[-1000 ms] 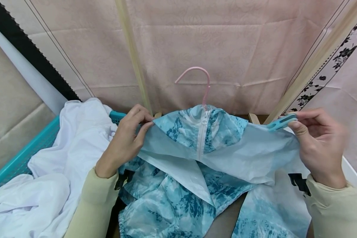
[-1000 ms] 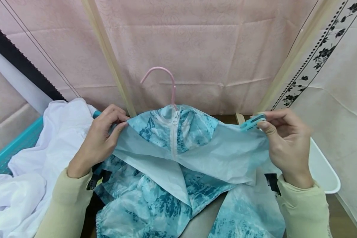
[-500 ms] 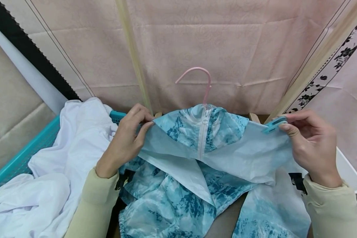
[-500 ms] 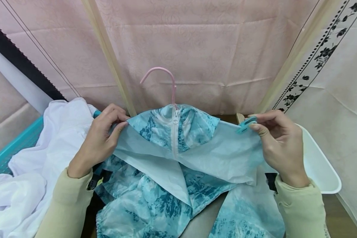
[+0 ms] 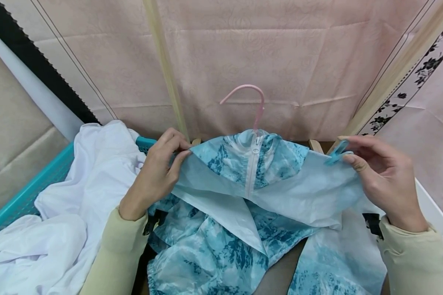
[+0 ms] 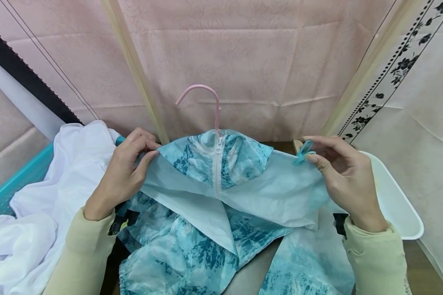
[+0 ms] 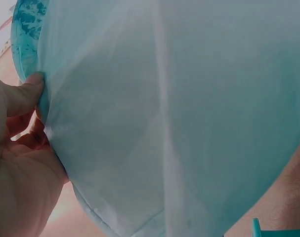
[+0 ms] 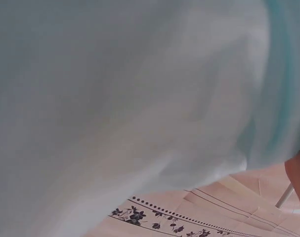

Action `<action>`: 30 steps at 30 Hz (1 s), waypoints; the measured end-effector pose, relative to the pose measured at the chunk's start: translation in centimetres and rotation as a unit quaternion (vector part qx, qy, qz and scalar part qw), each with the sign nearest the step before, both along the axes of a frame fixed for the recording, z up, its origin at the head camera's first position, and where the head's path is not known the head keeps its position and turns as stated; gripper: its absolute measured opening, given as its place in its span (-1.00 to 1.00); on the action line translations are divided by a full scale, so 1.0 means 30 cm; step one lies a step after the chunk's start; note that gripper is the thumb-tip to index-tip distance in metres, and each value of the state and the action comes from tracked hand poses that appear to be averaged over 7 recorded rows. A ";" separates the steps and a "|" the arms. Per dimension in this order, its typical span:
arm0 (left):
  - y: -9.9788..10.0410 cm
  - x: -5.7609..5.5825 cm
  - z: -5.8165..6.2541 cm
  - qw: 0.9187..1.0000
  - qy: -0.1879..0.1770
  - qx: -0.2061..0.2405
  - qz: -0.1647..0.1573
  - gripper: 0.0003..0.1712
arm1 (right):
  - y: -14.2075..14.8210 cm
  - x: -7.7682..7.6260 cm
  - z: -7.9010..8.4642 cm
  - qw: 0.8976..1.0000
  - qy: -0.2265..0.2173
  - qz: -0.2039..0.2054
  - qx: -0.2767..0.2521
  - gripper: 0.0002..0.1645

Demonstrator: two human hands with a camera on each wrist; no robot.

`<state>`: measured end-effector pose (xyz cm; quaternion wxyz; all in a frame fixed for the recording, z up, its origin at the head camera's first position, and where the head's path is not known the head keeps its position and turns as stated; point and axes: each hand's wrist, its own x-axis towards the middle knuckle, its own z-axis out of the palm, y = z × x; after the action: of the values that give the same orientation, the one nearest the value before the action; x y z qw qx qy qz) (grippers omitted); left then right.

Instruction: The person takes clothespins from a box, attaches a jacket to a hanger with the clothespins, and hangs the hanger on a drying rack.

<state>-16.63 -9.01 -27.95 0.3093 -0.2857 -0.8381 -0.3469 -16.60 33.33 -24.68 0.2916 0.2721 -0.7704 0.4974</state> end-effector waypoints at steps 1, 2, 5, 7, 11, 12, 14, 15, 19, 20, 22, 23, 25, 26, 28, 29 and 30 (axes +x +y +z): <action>0.000 0.000 0.000 1.000 -0.001 0.000 0.001 -0.93 | 0.000 0.002 0.002 1.000 0.001 -0.015 0.019 -0.55; 0.000 0.000 0.000 1.000 -0.001 0.000 0.001 -0.93 | 0.001 0.003 0.002 0.999 0.001 -0.019 0.028 -0.52; 0.000 0.001 0.000 1.000 -0.003 0.000 0.002 -0.93 | 0.004 0.000 0.000 0.999 0.001 -0.020 0.047 -0.44; 0.000 0.001 0.000 1.000 -0.003 0.000 0.003 -0.93 | 0.008 -0.003 -0.002 0.998 0.002 -0.021 0.061 -0.37; 0.000 0.000 -0.001 1.000 -0.002 0.000 0.003 -0.93 | 0.017 -0.006 -0.002 0.997 -0.002 -0.028 0.077 -0.27; 0.000 0.000 -0.001 1.000 -0.001 0.000 0.003 -0.93 | 0.020 -0.006 -0.001 0.996 -0.002 -0.031 0.083 -0.26; -0.001 -0.001 -0.002 1.000 0.001 0.000 0.003 -0.93 | 0.028 -0.005 0.002 0.995 -0.002 -0.036 0.093 -0.26; -0.001 -0.001 -0.002 1.000 0.001 0.000 0.002 -0.93 | 0.033 -0.004 0.003 0.995 -0.001 -0.035 0.095 -0.27; 0.000 -0.002 -0.003 1.000 0.000 0.001 -0.001 -0.93 | 0.071 -0.002 0.012 0.997 -0.012 0.002 0.070 -0.28; 0.001 -0.002 -0.003 1.000 -0.002 0.001 -0.001 -0.93 | 0.084 -0.002 0.013 0.998 -0.014 0.022 0.056 -0.29; 0.002 -0.002 -0.004 1.000 -0.005 0.002 -0.002 -0.93 | 0.112 -0.007 0.015 0.997 -0.020 0.068 0.018 -0.30; 0.002 -0.002 -0.004 1.000 -0.007 0.002 -0.002 -0.93 | 0.126 -0.009 0.016 0.997 -0.018 0.079 0.009 -0.33; 0.002 -0.002 -0.005 1.000 -0.010 0.002 -0.002 -0.93 | 0.154 -0.018 0.017 0.997 0.002 0.074 0.007 -0.42; 0.002 -0.002 -0.005 1.000 -0.010 0.002 -0.002 -0.93 | 0.167 -0.022 0.016 0.998 0.009 0.057 0.011 -0.48; 0.002 -0.003 -0.006 1.000 -0.010 0.002 -0.001 -0.93 | 0.189 -0.032 0.017 1.000 0.016 0.005 0.022 -0.58; 0.001 -0.004 -0.006 1.000 -0.010 0.002 -0.001 -0.92 | 0.199 -0.035 0.018 0.999 0.013 -0.036 0.038 -0.62; 0.001 -0.004 -0.006 1.000 -0.009 0.002 -0.002 -0.92 | 0.210 -0.040 0.018 0.997 0.005 -0.064 0.043 -0.64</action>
<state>-16.75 -8.99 -28.15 0.3014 -0.2831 -0.8399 -0.3516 -17.81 39.63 -24.15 0.3149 0.2372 -0.8053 0.4428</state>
